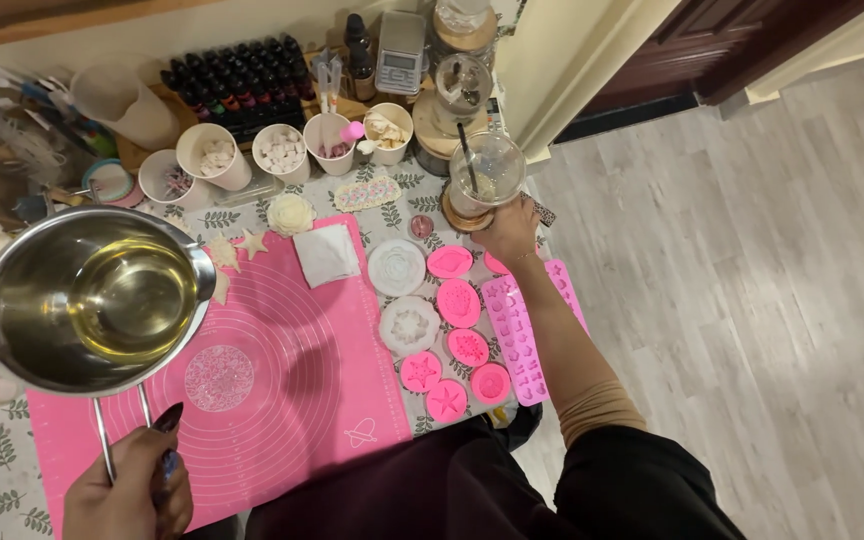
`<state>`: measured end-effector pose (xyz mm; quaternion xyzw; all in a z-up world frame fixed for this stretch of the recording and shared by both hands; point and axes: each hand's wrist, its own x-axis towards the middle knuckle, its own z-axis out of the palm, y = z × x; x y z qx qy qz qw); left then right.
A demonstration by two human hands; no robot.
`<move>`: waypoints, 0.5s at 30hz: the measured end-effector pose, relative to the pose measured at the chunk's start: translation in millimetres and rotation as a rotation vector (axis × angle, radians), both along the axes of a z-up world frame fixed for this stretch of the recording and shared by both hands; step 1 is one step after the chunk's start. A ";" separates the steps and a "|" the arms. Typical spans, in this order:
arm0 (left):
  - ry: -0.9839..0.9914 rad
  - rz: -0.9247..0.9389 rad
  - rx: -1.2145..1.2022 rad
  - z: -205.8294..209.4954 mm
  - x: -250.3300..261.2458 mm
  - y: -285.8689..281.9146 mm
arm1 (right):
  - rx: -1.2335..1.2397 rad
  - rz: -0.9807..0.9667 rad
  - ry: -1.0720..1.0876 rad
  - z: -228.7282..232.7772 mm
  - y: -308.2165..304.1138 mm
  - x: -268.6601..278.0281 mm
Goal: Pouring melted wax into pink silicone molds using a spoon to create small decorative candle shapes.
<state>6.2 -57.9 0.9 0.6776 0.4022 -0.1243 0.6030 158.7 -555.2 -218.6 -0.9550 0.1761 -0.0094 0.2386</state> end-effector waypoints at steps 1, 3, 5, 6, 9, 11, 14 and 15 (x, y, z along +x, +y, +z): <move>-0.034 -0.019 -0.025 -7.4 -2.9 6.3 | 0.019 -0.015 -0.023 -0.4 0.2 -0.4; -0.035 -0.025 -0.009 -3.3 -2.1 3.4 | 0.036 -0.051 -0.015 2.7 3.4 -1.8; -0.037 -0.031 0.008 2.3 -0.8 -0.6 | 0.054 -0.087 -0.009 10.5 10.8 -7.1; -0.033 -0.039 0.007 5.5 0.3 -3.1 | -0.009 -0.113 0.020 16.9 16.3 -11.7; -0.004 0.001 0.003 17.5 4.2 -12.5 | -0.087 -0.026 -0.009 1.3 37.7 -22.4; 0.028 0.044 0.002 17.9 2.3 -10.4 | -0.099 0.084 -0.059 5.7 59.3 -24.1; -0.002 -0.008 0.008 18.8 -1.8 -6.6 | 0.020 0.349 -0.150 33.0 87.2 -15.2; 0.019 0.015 0.006 27.4 2.3 -14.0 | 0.019 0.391 -0.146 29.6 87.1 -6.7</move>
